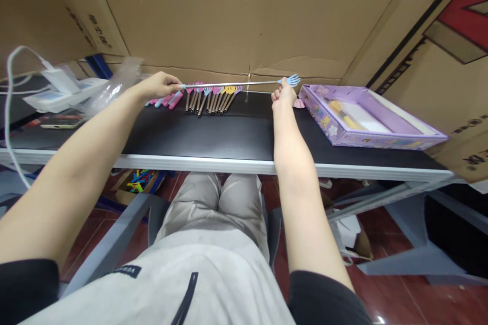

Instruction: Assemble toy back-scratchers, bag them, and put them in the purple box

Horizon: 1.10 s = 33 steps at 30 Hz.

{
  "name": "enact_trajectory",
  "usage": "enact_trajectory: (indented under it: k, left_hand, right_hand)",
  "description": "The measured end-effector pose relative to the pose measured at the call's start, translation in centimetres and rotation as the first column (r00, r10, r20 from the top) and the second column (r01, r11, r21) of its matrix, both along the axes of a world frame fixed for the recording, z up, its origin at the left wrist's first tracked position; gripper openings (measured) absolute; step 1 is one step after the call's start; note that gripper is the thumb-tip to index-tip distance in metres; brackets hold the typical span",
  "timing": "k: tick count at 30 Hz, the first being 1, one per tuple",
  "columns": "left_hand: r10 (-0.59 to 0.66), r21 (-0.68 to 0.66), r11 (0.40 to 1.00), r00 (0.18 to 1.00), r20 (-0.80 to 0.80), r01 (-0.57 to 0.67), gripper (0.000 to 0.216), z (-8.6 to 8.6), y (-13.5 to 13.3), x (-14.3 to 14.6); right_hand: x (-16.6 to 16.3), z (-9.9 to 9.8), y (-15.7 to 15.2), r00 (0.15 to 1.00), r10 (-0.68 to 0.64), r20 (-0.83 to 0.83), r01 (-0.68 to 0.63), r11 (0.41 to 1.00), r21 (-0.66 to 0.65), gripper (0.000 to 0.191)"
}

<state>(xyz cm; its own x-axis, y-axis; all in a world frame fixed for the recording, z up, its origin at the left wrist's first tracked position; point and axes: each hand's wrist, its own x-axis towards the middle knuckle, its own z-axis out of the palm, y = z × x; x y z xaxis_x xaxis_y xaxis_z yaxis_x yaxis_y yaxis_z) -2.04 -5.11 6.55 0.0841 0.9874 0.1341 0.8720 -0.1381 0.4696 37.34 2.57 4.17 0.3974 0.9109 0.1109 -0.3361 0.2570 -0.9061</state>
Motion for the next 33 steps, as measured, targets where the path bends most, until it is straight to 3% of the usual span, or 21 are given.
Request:
enact_trajectory:
  k: [4,6,10,13,22,27,33]
  left_hand:
    - [-0.06,0.049,0.997,0.997,0.049,0.057,0.023,0.0,1.0,0.6]
    - [-0.115,0.062,0.992,0.99,0.078,0.11,0.023,0.1,1.2,2.6]
    - [-0.272,0.218,0.946,0.953,0.132,0.24,0.017,-0.1,1.6,7.8]
    - [-0.306,0.237,0.934,0.942,0.141,0.268,0.017,-0.5,2.0,9.7]
    - [-0.221,0.317,0.933,0.965,0.139,0.168,0.014,-2.8,3.0,7.5]
    - [-0.269,0.302,0.927,0.955,0.122,0.222,0.022,-3.8,2.0,7.3]
    - [-0.235,0.13,0.972,0.867,0.439,0.197,0.029,-3.1,-0.6,9.2]
  right_hand:
    - [-1.2,-0.1,1.0,0.997,0.006,0.072,-0.01,0.998,0.054,0.064]
    - [-3.8,-0.6,1.2,0.988,0.083,0.132,-0.097,0.99,0.105,0.064]
    - [-9.3,-2.4,0.6,0.98,0.175,0.099,-0.19,0.968,0.165,0.06]
    - [-10.6,-3.1,-0.4,0.969,0.231,0.094,-0.243,0.957,0.158,0.057]
    - [-11.7,-1.4,-5.3,0.947,0.31,0.09,-0.312,0.95,0.01,0.061]
    - [-11.9,-0.6,-6.9,0.946,0.316,0.075,-0.31,0.947,-0.082,0.054]
    - [-10.8,0.3,-7.2,0.942,0.308,0.136,-0.293,0.949,-0.118,0.051]
